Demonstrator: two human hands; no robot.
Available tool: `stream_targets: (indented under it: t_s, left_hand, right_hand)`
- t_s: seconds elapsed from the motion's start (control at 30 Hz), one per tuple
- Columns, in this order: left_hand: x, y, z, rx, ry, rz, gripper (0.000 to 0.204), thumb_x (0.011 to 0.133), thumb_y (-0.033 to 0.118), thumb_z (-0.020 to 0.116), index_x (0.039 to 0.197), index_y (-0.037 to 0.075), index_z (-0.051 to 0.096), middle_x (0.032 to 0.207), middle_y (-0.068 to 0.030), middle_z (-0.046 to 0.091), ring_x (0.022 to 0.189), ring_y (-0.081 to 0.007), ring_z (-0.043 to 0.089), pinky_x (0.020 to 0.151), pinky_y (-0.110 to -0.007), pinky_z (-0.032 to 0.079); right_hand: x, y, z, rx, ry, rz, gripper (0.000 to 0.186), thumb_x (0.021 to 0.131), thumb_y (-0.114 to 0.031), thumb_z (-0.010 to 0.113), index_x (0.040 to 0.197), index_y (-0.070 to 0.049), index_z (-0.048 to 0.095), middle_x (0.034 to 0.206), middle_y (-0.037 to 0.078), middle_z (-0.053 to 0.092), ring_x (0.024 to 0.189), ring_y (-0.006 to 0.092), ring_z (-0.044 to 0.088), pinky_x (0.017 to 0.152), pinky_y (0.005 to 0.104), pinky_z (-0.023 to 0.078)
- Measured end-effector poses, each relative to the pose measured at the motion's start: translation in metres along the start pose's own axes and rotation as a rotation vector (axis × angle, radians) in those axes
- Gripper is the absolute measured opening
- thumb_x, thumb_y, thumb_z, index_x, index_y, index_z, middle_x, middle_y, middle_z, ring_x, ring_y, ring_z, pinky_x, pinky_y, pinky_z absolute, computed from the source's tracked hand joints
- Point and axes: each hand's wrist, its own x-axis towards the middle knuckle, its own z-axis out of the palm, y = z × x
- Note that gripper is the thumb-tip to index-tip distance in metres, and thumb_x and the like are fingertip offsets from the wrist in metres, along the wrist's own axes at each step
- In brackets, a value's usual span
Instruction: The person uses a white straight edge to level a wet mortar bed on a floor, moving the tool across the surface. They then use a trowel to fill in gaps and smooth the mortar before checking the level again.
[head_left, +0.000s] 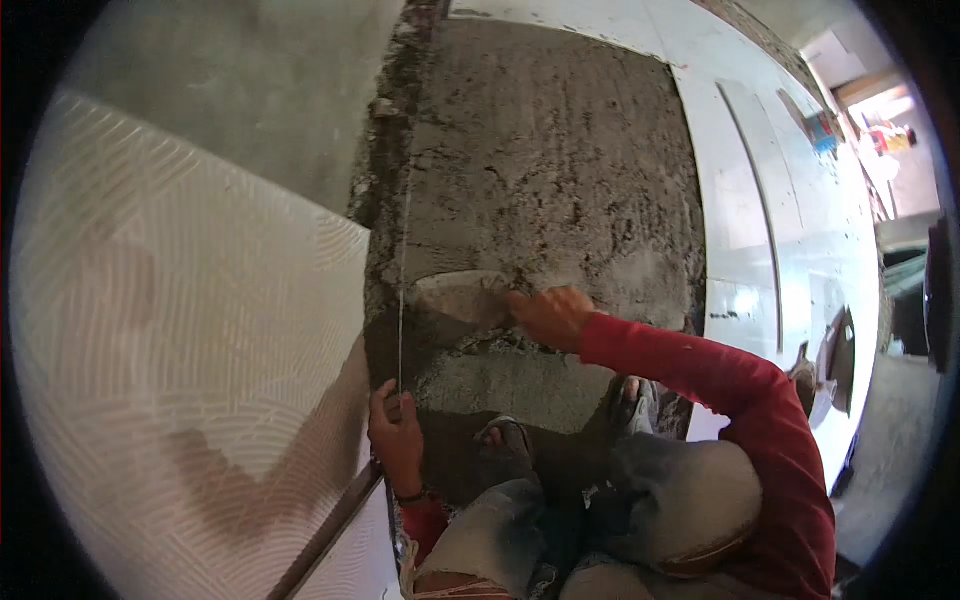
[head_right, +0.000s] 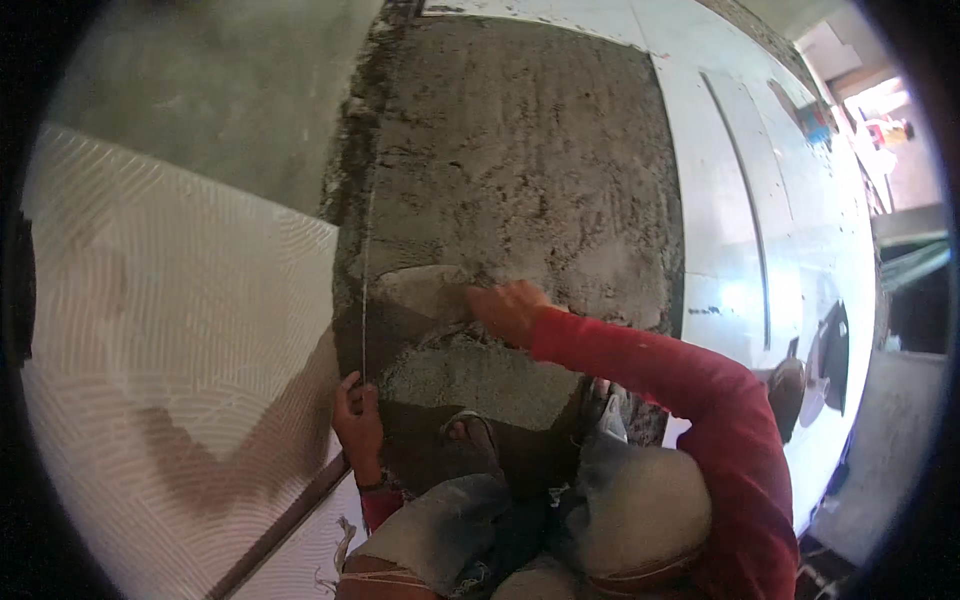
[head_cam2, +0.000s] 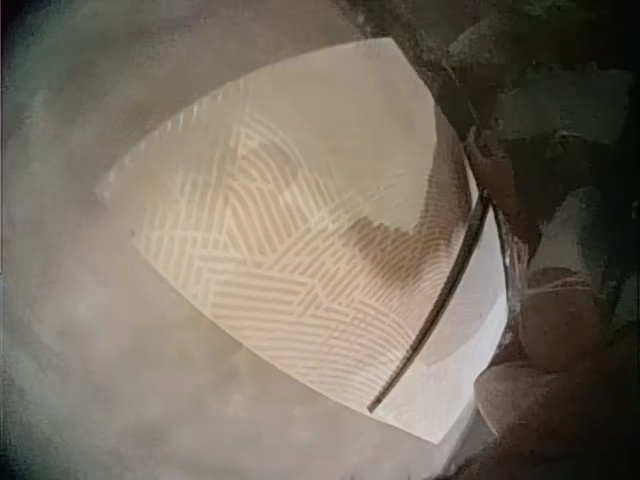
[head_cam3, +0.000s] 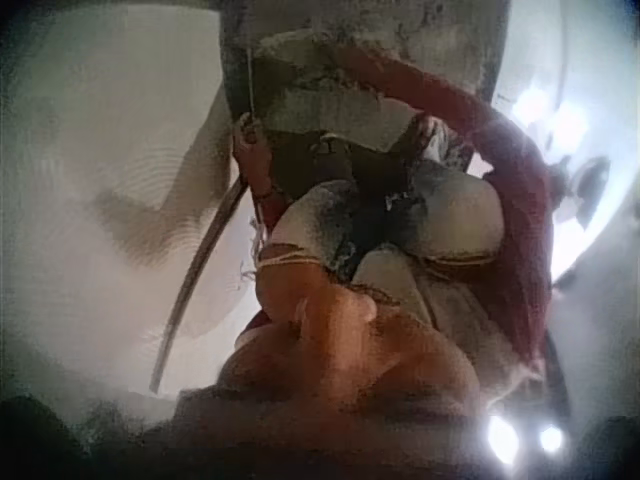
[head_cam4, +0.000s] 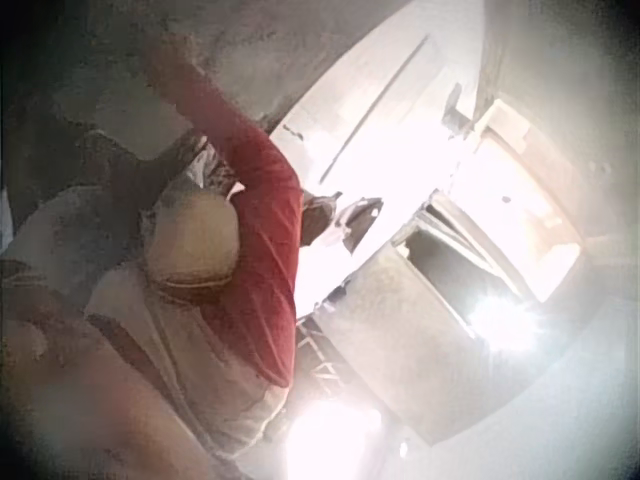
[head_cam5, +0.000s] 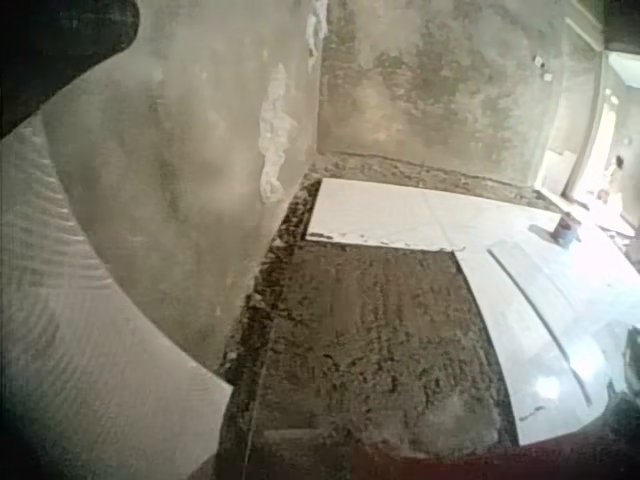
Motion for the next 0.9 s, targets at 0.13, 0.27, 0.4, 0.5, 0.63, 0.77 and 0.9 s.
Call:
stream_targets:
  t_s: [0.13, 0.27, 0.4, 0.5, 0.63, 0.77, 0.9]
  left_hand:
    - [-0.001, 0.004, 0.003, 0.050, -0.036, -0.038, 0.036, 0.094, 0.025, 0.063, 0.125, 0.009, 0.059, 0.097, -0.0120, 0.069, 0.082, -0.0215, 0.066, 0.071, -0.035, 0.052]
    - [0.003, 0.002, 0.013, 0.064, -0.063, 0.054, 0.036, 0.094, 0.025, 0.062, 0.125, 0.007, 0.059, 0.096, -0.0121, 0.068, 0.082, -0.0200, 0.065, 0.072, -0.034, 0.051]
    - [0.006, 0.009, 0.013, 0.076, -0.121, -0.082, 0.036, 0.094, 0.023, 0.062, 0.124, 0.003, 0.059, 0.097, -0.0133, 0.067, 0.083, -0.0178, 0.062, 0.073, -0.033, 0.050]
    - [0.014, -0.009, 0.015, 0.016, -0.114, 0.135, 0.037, 0.094, 0.021, 0.063, 0.124, 0.001, 0.058, 0.106, -0.0155, 0.062, 0.084, -0.0180, 0.059, 0.074, -0.032, 0.049]
    - [0.014, 0.014, 0.024, 0.005, -0.100, 0.110, 0.038, 0.094, 0.021, 0.062, 0.127, 0.003, 0.057, 0.109, -0.0155, 0.062, 0.091, -0.0218, 0.059, 0.083, -0.036, 0.049]
    - [0.016, 0.047, 0.025, 0.146, -0.084, 0.207, 0.041, 0.093, 0.021, 0.063, 0.131, 0.006, 0.055, 0.121, -0.0163, 0.060, 0.112, -0.0296, 0.056, 0.098, -0.043, 0.044]
    - [0.012, 0.054, 0.015, 0.046, -0.096, 0.247, 0.041, 0.094, 0.020, 0.062, 0.131, 0.004, 0.054, 0.129, -0.0188, 0.057, 0.123, -0.0326, 0.052, 0.102, -0.044, 0.042]
  right_hand:
    - [-0.038, 0.084, 0.051, -0.023, 0.270, 0.235, 0.025, 0.095, -0.016, 0.046, 0.111, 0.002, 0.053, 0.065, 0.014, 0.061, 0.054, 0.0290, 0.063, 0.045, 0.0429, 0.048]
    - [-0.063, 0.106, 0.131, -0.300, 0.306, 0.095, 0.027, 0.093, -0.016, 0.050, 0.115, 0.000, 0.053, 0.073, 0.014, 0.064, 0.060, 0.0305, 0.064, 0.049, 0.0431, 0.051]
    - [-0.063, -0.016, 0.077, 0.332, 0.044, 0.413, 0.025, 0.091, -0.015, 0.053, 0.111, 0.000, 0.055, 0.079, 0.015, 0.068, 0.073, 0.0318, 0.070, 0.054, 0.0446, 0.055]
    - [-0.073, -0.003, 0.082, 0.308, 0.222, 0.371, 0.018, 0.091, -0.014, 0.052, 0.102, 0.000, 0.056, 0.072, 0.015, 0.067, 0.071, 0.0319, 0.071, 0.055, 0.0457, 0.056]
    - [-0.108, 0.029, 0.108, 0.129, 0.361, 0.528, 0.012, 0.092, -0.014, 0.050, 0.095, -0.003, 0.054, 0.068, 0.016, 0.067, 0.065, 0.0314, 0.070, 0.053, 0.0434, 0.056]
    - [-0.126, 0.049, 0.133, 0.151, 0.395, 0.650, 0.014, 0.091, -0.014, 0.050, 0.099, -0.003, 0.050, 0.068, 0.016, 0.065, 0.063, 0.0350, 0.068, 0.051, 0.0463, 0.054]
    - [-0.157, 0.067, 0.139, 0.145, 0.423, 0.812, 0.012, 0.090, -0.016, 0.052, 0.092, -0.006, 0.057, 0.071, 0.017, 0.068, 0.068, 0.0325, 0.071, 0.058, 0.0460, 0.056]
